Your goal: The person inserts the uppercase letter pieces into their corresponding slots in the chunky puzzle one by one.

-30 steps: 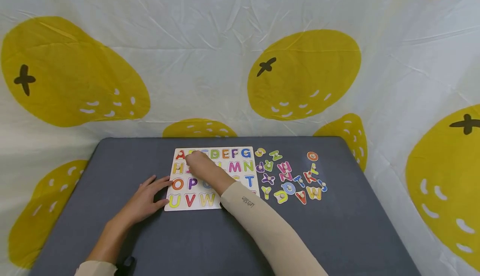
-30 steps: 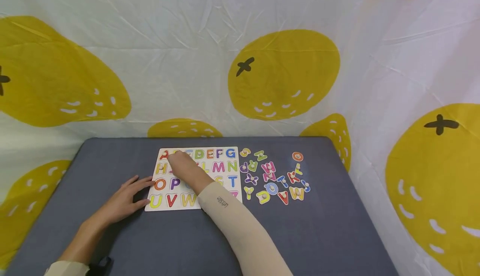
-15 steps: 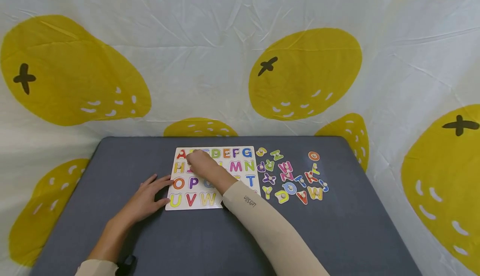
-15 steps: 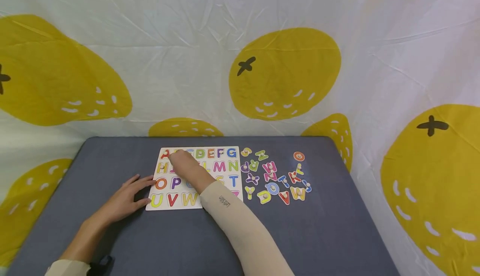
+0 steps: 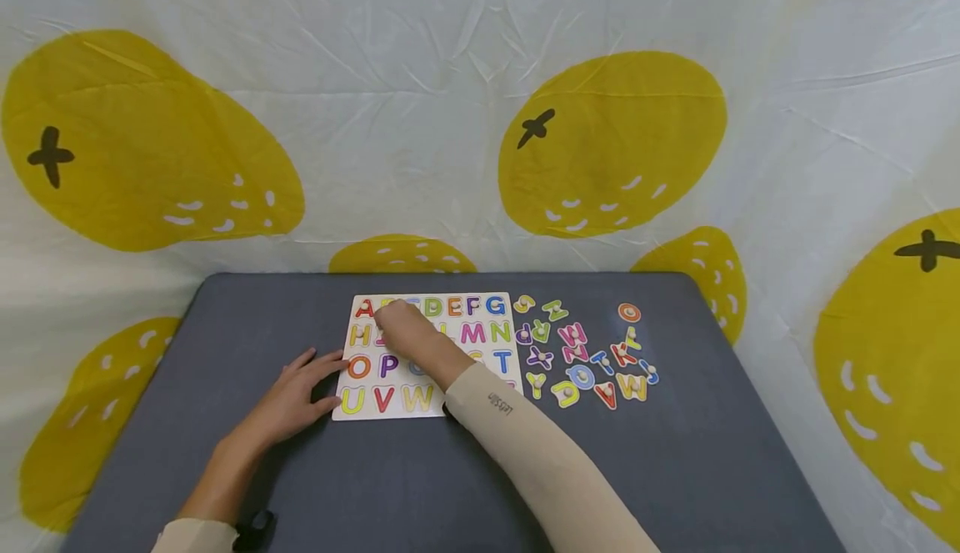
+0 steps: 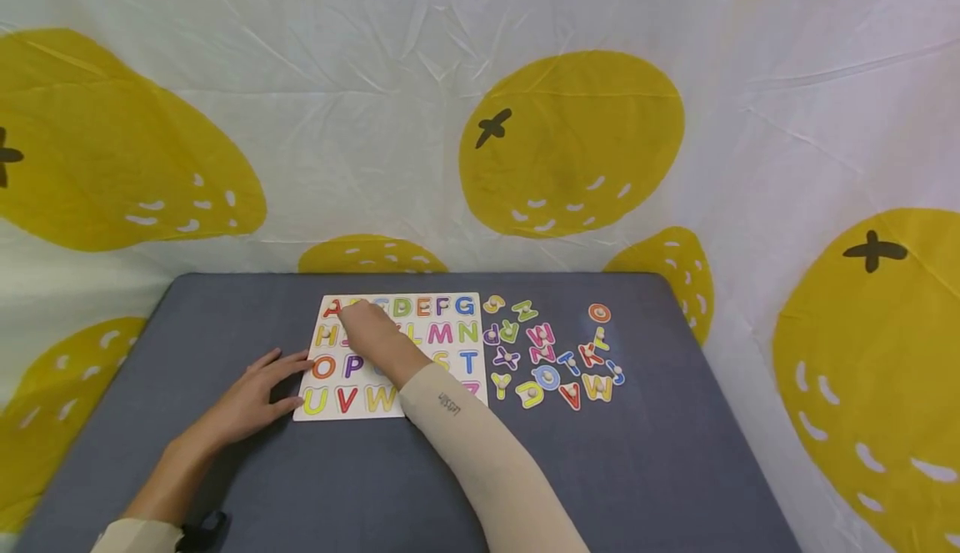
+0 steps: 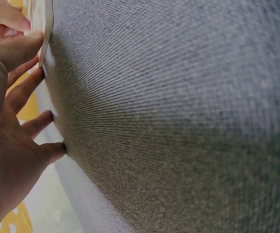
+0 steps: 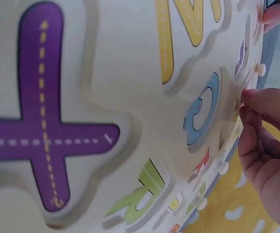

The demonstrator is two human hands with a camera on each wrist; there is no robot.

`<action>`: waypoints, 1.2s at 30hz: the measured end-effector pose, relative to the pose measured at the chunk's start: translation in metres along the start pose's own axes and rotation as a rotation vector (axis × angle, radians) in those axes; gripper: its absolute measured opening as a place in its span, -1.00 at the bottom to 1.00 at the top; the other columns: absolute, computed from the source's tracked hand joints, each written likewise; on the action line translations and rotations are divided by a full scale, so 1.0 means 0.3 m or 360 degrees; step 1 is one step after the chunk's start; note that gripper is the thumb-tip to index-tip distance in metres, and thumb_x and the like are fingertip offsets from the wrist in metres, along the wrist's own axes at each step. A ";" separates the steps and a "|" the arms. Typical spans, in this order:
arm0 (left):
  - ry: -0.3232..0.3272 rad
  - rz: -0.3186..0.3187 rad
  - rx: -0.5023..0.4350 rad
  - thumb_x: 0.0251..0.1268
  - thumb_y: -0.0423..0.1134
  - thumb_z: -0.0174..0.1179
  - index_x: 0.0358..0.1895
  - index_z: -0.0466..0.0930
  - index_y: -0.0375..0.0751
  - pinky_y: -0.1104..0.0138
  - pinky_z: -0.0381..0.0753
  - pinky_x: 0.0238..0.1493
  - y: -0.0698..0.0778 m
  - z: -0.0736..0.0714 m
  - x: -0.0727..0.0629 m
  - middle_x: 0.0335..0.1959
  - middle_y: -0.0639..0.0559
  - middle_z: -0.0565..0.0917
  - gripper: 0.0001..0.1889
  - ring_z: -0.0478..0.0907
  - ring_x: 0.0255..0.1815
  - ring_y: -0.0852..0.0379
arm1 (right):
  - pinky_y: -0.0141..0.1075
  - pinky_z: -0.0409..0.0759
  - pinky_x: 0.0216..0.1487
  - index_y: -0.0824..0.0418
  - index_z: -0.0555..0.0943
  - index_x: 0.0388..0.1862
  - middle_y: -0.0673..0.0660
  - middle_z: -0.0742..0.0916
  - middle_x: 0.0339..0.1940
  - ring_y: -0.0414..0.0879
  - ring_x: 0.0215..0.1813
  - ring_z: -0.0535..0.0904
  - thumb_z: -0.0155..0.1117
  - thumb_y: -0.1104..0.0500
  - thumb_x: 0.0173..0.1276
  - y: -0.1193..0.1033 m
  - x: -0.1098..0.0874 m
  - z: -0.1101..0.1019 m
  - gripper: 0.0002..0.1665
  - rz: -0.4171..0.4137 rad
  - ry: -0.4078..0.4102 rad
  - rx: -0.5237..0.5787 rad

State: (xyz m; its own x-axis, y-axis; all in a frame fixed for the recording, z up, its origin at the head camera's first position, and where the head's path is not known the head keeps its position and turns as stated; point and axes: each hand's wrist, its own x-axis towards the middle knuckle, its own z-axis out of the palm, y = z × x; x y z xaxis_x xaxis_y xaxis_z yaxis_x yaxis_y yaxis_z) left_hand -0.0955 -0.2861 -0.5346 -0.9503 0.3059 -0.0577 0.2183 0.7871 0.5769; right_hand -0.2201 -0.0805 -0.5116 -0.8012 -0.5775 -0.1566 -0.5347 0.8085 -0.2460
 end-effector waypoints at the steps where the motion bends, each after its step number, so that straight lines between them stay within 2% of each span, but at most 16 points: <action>1: -0.0002 0.0000 -0.0001 0.25 -0.30 0.44 0.38 0.55 -0.17 -0.62 -0.02 0.31 0.001 0.002 0.000 0.50 -0.25 0.44 -0.40 0.09 0.56 -0.56 | -0.38 0.56 -0.22 0.13 0.75 -0.13 0.03 0.78 -0.21 -0.18 -0.26 0.59 0.22 0.26 0.52 0.001 -0.001 0.001 -0.84 0.0004 -0.0002 0.0001; 10: 0.0010 0.0001 0.0022 0.25 -0.30 0.44 0.38 0.55 -0.18 -0.62 -0.02 0.31 -0.005 0.010 -0.004 0.50 -0.27 0.44 -0.40 0.09 0.56 -0.56 | -0.38 0.57 -0.22 0.14 0.74 -0.15 0.03 0.78 -0.24 -0.17 -0.25 0.60 0.30 0.22 0.48 0.001 -0.007 0.010 -0.90 -0.0027 0.0041 -0.0041; 17: 0.0005 0.0003 0.0024 0.26 -0.30 0.43 0.39 0.54 -0.18 -0.62 -0.02 0.31 -0.009 0.012 0.000 0.51 -0.27 0.43 -0.40 0.07 0.56 -0.57 | -0.32 0.67 0.05 0.16 0.71 0.03 0.08 0.77 -0.08 -0.10 -0.01 0.71 0.23 0.16 0.55 -0.009 -0.016 0.019 -0.80 -0.0007 0.0043 -0.0191; 20: 0.0008 0.0000 0.0019 0.26 -0.31 0.43 0.39 0.53 -0.19 -0.62 -0.03 0.31 -0.010 0.010 0.001 0.51 -0.27 0.42 -0.40 0.06 0.56 -0.56 | -0.32 0.68 0.10 0.17 0.69 0.09 0.09 0.77 -0.03 -0.09 0.04 0.72 0.20 0.16 0.58 -0.007 -0.017 0.020 -0.76 -0.0026 0.0047 -0.0204; 25: 0.0006 -0.0002 0.0029 0.26 -0.31 0.43 0.40 0.53 -0.19 -0.61 -0.03 0.32 -0.010 0.008 0.002 0.52 -0.27 0.42 -0.39 0.06 0.57 -0.56 | -0.32 0.68 0.12 0.19 0.67 0.11 0.11 0.77 -0.01 -0.09 0.07 0.72 0.19 0.16 0.57 0.004 -0.027 0.006 -0.75 -0.0067 0.0034 -0.0179; 29: 0.0001 -0.0009 0.0027 0.27 -0.29 0.43 0.41 0.52 -0.19 -0.61 -0.04 0.33 -0.006 0.010 0.001 0.52 -0.27 0.41 -0.39 0.05 0.57 -0.55 | -0.32 0.69 0.06 0.20 0.67 0.10 0.11 0.77 -0.03 -0.08 0.04 0.72 0.26 0.16 0.53 0.029 -0.060 -0.031 -0.74 -0.0091 0.0054 -0.0117; 36: -0.0011 -0.0012 0.0008 0.28 -0.27 0.43 0.41 0.52 -0.19 -0.59 -0.07 0.36 0.001 0.016 0.003 0.53 -0.26 0.40 -0.38 0.03 0.59 -0.54 | -0.32 0.68 0.06 0.22 0.67 0.22 0.11 0.79 0.02 -0.09 0.03 0.72 0.34 0.17 0.49 0.138 -0.182 -0.122 -0.64 -0.0148 0.0109 0.0132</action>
State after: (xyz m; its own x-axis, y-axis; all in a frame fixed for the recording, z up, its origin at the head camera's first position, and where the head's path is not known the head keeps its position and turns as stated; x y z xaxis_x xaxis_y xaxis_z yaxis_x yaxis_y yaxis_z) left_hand -0.0953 -0.2830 -0.5383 -0.9504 0.3035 -0.0676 0.2122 0.7919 0.5726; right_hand -0.2083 -0.0112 -0.4783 -0.7672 -0.6382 -0.0646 -0.5857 0.7380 -0.3350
